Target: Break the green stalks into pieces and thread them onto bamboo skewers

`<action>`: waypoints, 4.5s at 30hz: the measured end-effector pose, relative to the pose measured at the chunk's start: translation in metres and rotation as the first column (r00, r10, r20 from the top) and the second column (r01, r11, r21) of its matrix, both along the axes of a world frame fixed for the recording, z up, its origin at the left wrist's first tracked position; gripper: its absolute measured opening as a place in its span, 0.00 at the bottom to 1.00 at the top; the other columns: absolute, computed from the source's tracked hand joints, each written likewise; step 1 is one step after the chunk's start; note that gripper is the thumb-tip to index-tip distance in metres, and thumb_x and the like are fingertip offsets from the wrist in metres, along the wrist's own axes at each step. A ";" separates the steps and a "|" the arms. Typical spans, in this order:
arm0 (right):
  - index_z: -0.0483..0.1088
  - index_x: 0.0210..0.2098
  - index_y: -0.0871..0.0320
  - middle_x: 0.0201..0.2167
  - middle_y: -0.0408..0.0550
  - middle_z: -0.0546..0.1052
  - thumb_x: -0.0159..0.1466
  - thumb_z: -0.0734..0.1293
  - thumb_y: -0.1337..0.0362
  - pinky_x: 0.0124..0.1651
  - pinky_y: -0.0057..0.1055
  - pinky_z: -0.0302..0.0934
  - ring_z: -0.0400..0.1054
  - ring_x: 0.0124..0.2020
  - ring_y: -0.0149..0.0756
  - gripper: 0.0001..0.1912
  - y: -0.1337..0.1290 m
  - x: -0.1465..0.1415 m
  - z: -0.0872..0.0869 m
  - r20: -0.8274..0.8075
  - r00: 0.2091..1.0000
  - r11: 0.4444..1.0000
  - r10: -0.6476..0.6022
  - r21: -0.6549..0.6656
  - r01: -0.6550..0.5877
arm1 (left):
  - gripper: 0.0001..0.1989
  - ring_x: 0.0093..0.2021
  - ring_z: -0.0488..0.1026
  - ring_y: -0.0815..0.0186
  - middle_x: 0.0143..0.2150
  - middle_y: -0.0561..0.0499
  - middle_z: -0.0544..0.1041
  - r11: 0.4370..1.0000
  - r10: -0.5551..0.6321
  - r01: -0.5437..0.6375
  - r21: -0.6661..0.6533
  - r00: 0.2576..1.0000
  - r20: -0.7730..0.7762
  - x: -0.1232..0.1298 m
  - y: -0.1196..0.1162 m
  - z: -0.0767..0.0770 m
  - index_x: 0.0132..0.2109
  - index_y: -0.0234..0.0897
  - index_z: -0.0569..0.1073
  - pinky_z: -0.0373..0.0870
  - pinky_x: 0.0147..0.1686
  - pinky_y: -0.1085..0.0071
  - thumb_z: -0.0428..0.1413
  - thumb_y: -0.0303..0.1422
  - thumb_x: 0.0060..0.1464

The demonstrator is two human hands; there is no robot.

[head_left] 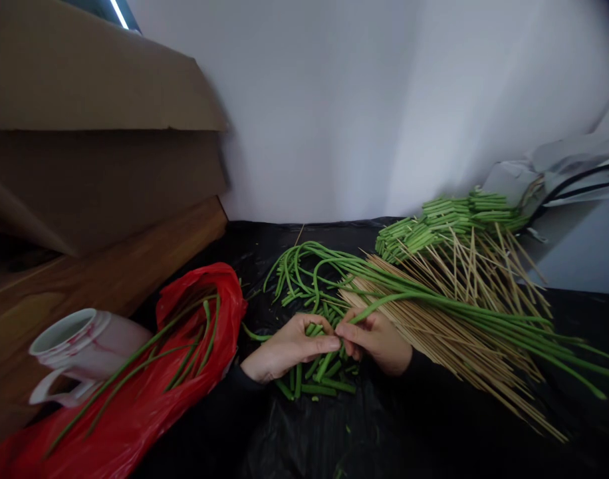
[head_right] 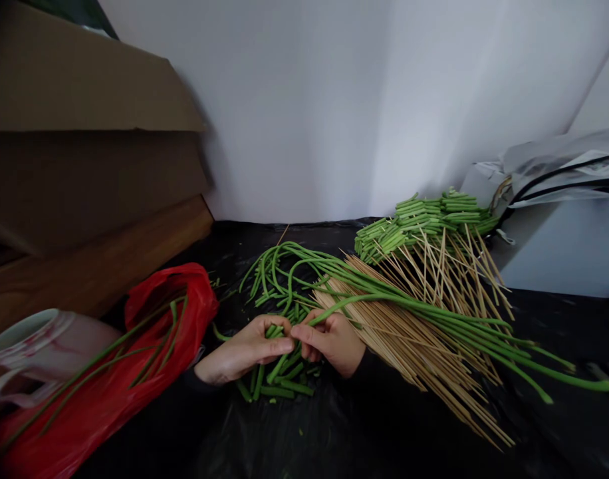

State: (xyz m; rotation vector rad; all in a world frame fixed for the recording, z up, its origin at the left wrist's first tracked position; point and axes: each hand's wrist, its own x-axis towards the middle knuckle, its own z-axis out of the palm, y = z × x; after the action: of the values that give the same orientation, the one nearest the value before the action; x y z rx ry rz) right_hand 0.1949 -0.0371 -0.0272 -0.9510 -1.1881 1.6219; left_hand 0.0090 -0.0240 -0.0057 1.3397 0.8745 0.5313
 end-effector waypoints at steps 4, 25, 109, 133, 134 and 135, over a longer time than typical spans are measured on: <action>0.70 0.25 0.59 0.14 0.40 0.72 0.49 0.77 0.50 0.18 0.23 0.52 0.61 0.14 0.25 0.20 0.001 0.001 0.000 -0.030 0.999 1.000 -0.018 -0.026 0.017 | 0.18 0.20 0.53 0.77 0.22 0.57 0.65 0.996 -0.034 0.039 0.085 0.998 -0.057 -0.003 0.003 0.000 0.33 0.32 0.74 0.46 0.20 0.75 0.65 0.44 0.48; 0.75 0.29 0.59 0.19 0.42 0.75 0.48 0.78 0.56 0.18 0.23 0.52 0.63 0.16 0.26 0.16 0.000 0.002 0.000 -0.121 0.990 0.997 -0.079 -0.002 0.079 | 0.12 0.19 0.57 0.80 0.28 0.56 0.67 0.875 0.458 -0.277 -0.397 0.740 0.493 -0.010 0.020 0.011 0.33 0.33 0.66 0.50 0.16 0.84 0.61 0.35 0.56; 0.72 0.32 0.58 0.17 0.38 0.72 0.47 0.78 0.51 0.18 0.21 0.52 0.61 0.16 0.23 0.21 0.007 0.011 0.004 -0.161 0.957 0.970 -0.242 -0.067 0.234 | 0.19 0.18 0.58 0.78 0.27 0.54 0.72 0.997 0.051 -0.052 0.050 0.998 0.035 0.003 0.002 0.000 0.36 0.31 0.74 0.50 0.18 0.76 0.63 0.45 0.51; 0.69 0.26 0.58 0.18 0.42 0.76 0.53 0.74 0.57 0.19 0.24 0.57 0.66 0.16 0.28 0.14 -0.010 -0.007 0.000 0.087 0.992 0.990 -0.095 0.114 0.085 | 0.18 0.19 0.55 0.76 0.18 0.59 0.62 0.824 0.540 -0.567 0.011 0.790 0.291 0.004 0.015 -0.008 0.31 0.36 0.65 0.52 0.20 0.79 0.58 0.46 0.55; 0.69 0.27 0.58 0.19 0.42 0.76 0.53 0.74 0.57 0.20 0.24 0.58 0.67 0.16 0.28 0.13 -0.012 -0.008 0.001 0.083 0.994 0.992 -0.068 0.109 0.059 | 0.18 0.19 0.55 0.75 0.18 0.59 0.62 0.821 0.546 -0.570 0.001 0.787 0.289 0.002 0.016 -0.006 0.30 0.36 0.65 0.51 0.20 0.79 0.58 0.46 0.55; 0.70 0.27 0.59 0.19 0.43 0.77 0.53 0.74 0.57 0.20 0.24 0.58 0.67 0.17 0.28 0.13 -0.012 -0.009 0.001 0.076 0.996 0.993 -0.056 0.109 0.047 | 0.18 0.18 0.55 0.75 0.18 0.59 0.62 0.824 0.544 -0.567 -0.004 0.789 0.285 0.001 0.017 -0.005 0.30 0.36 0.64 0.51 0.19 0.79 0.58 0.46 0.55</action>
State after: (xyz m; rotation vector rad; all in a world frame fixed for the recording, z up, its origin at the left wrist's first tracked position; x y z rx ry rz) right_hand 0.1862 -0.0492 -0.0258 -0.9772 -1.2807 1.4766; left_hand 0.0102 -0.0068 -0.0106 1.0284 1.0223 1.2009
